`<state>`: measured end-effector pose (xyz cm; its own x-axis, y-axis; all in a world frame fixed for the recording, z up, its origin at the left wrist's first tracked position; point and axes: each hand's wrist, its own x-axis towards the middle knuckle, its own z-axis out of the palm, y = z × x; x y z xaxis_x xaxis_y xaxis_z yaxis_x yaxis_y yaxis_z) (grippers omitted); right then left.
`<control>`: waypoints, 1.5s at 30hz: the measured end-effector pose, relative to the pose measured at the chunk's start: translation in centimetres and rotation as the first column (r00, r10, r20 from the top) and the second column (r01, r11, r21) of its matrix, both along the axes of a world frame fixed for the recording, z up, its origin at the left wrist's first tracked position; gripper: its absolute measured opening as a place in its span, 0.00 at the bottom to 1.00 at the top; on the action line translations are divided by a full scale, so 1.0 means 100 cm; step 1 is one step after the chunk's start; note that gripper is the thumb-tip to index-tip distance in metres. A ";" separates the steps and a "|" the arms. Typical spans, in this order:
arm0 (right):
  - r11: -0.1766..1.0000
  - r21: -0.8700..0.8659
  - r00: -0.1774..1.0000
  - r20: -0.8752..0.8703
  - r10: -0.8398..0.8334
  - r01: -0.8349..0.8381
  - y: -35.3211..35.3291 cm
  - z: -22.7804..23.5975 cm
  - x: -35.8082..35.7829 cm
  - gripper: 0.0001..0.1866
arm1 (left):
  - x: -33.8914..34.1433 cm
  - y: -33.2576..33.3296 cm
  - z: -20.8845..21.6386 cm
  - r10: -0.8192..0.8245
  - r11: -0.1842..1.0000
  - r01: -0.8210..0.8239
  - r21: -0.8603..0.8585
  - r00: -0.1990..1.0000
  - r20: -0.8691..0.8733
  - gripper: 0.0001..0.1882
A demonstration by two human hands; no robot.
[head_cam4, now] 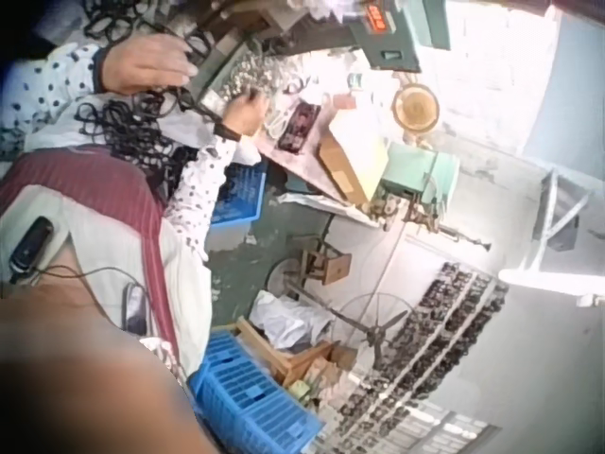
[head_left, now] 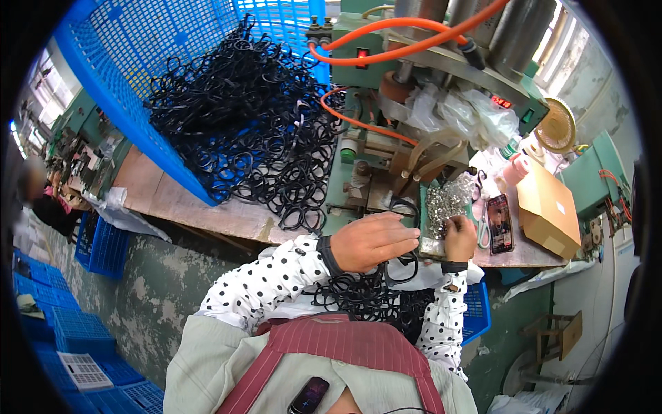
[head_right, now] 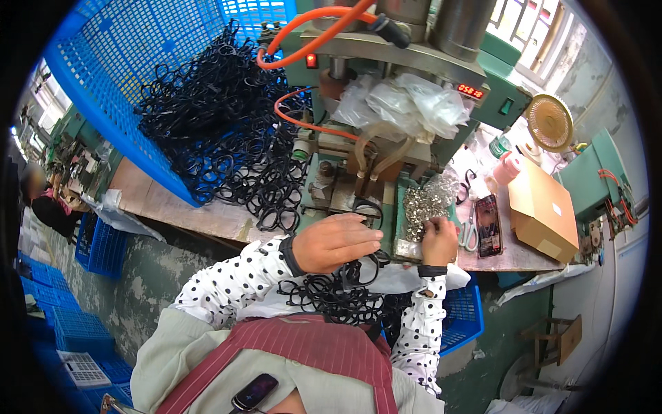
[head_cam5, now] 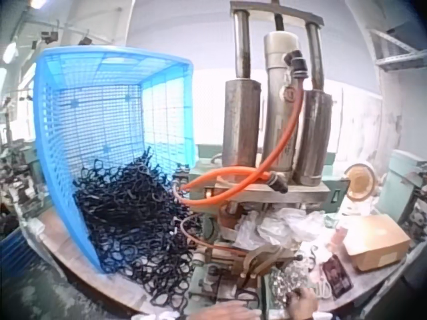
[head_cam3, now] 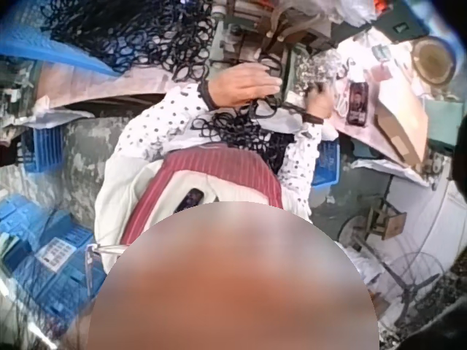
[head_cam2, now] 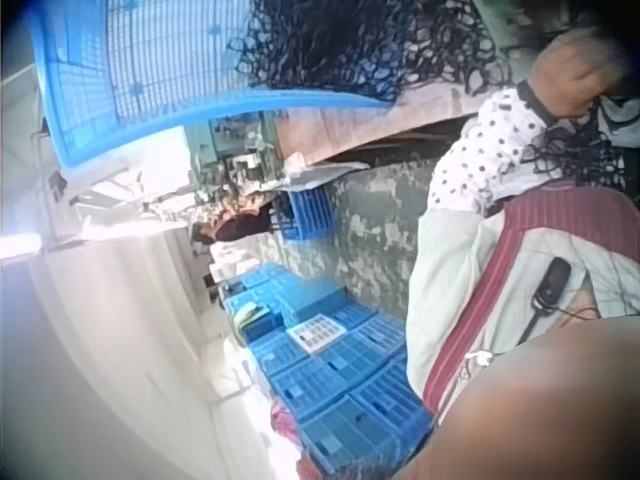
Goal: The person repeatedly picks black rubber rings and small metal pins, places them into a press machine, and removes the assembled units. The person handles the parts one at a time and deposits the finished items into a nearby blue basket.
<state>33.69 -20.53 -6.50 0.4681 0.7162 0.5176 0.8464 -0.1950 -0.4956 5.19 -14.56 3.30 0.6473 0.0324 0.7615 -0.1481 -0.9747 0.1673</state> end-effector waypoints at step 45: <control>0.892 0.369 0.436 -0.780 0.450 -0.261 0.014 0.117 -0.126 0.25 | 0.006 -0.008 0.013 0.136 0.989 -0.129 -0.076 0.986 0.095 0.24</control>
